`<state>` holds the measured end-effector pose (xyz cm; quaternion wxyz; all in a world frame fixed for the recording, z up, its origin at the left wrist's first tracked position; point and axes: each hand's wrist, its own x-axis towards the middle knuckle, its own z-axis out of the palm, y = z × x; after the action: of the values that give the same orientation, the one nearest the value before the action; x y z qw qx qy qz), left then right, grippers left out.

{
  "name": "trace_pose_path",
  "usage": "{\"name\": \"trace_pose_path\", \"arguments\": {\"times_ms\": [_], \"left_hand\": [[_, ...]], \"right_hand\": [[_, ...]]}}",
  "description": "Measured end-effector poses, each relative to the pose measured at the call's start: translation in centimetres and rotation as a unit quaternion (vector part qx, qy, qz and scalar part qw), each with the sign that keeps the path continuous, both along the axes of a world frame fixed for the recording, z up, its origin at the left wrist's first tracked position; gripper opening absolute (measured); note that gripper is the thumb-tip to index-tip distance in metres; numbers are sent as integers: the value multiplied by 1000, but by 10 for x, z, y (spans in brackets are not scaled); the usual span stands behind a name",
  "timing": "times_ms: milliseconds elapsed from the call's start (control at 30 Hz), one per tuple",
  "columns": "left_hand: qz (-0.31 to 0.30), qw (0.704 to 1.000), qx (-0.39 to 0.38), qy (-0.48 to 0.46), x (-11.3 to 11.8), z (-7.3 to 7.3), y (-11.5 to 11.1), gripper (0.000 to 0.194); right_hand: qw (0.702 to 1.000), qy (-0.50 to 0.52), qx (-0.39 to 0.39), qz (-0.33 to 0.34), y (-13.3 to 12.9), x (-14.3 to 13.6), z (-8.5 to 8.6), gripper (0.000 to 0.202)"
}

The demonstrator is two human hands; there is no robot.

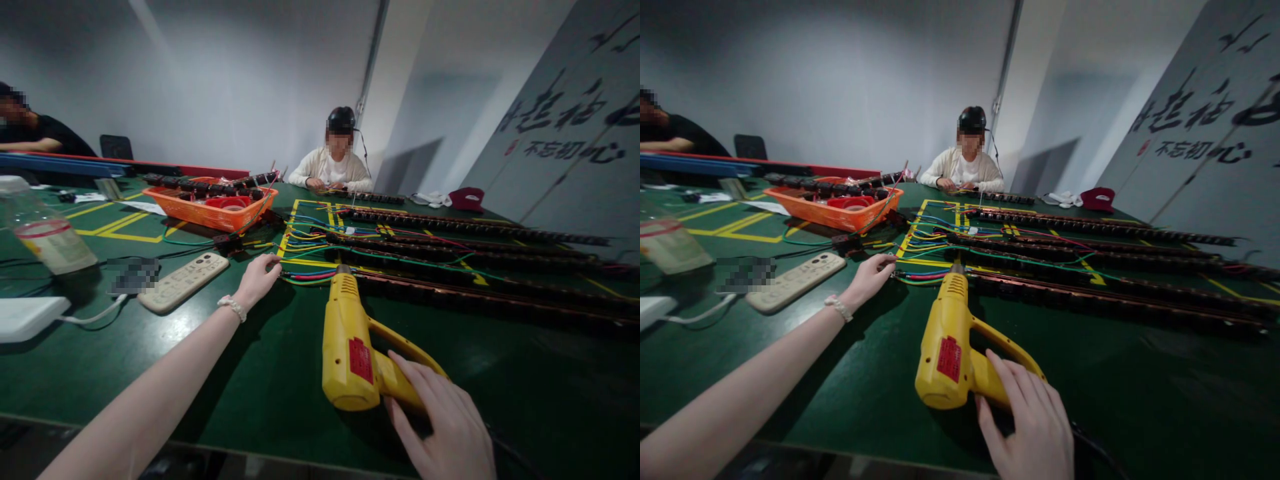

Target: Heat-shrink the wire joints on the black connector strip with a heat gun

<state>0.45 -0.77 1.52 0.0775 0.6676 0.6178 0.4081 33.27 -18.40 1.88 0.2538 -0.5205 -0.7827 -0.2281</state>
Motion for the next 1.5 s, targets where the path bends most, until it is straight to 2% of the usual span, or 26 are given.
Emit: {"name": "trace_pose_path", "arguments": {"times_ms": [100, 167, 233, 300, 400, 500, 600, 767, 833, 900, 1000, 1100, 1200, 1367, 1500], "left_hand": [[75, 984, 92, 133, -17, 6, 1, 30], [130, 973, 119, 146, -35, 7, 3, 33], [173, 968, 116, 142, -56, 4, 9, 42], [200, 966, 80, 141, -73, -2, 14, 50], [203, 969, 28, 139, -82, -7, 19, 49], [190, 969, 35, 153, -78, -4, 17, 30], [181, 977, 63, 92, -74, 0, 12, 20], [173, 968, 164, -73, -71, 6, 7, 24], [162, 960, 181, -138, -65, 10, 3, 26], [145, 953, 183, -195, -52, 15, -1, 27], [78, 958, 151, -232, -28, 20, -10, 28], [-34, 974, 67, -212, -3, 20, -17, 27], [-114, 970, -1, -215, 14, 16, -21, 28], [-202, 963, -54, -172, 27, 11, -24, 32], [-265, 955, -75, -109, 31, 13, -29, 36]], "right_hand": [[1000, 5, 5, 14, -1, 1, 2, 49], [999, 10, 14, 29, -2, 0, 3, 48], [999, 14, 23, 47, -2, 0, 2, 46], [998, 20, 20, 59, -3, 0, 1, 47], [997, 33, 13, 63, -3, 1, -1, 49], [997, 30, 17, 64, -3, 1, 0, 48], [997, 26, 18, 66, -4, 1, 0, 45], [993, 94, 7, 65, -8, -1, -6, 40], [992, 107, 12, 63, -9, -2, -9, 38], [992, 111, 17, 56, -9, -3, -10, 37], [991, 123, 16, 49, -9, -4, -11, 38], [989, 140, 10, 53, -9, -5, -10, 36], [983, 175, 0, 49, -11, -2, -9, 34], [971, 234, 11, 44, -15, 14, -11, 28], [975, 216, 28, 37, -15, 37, -13, 23]]}}
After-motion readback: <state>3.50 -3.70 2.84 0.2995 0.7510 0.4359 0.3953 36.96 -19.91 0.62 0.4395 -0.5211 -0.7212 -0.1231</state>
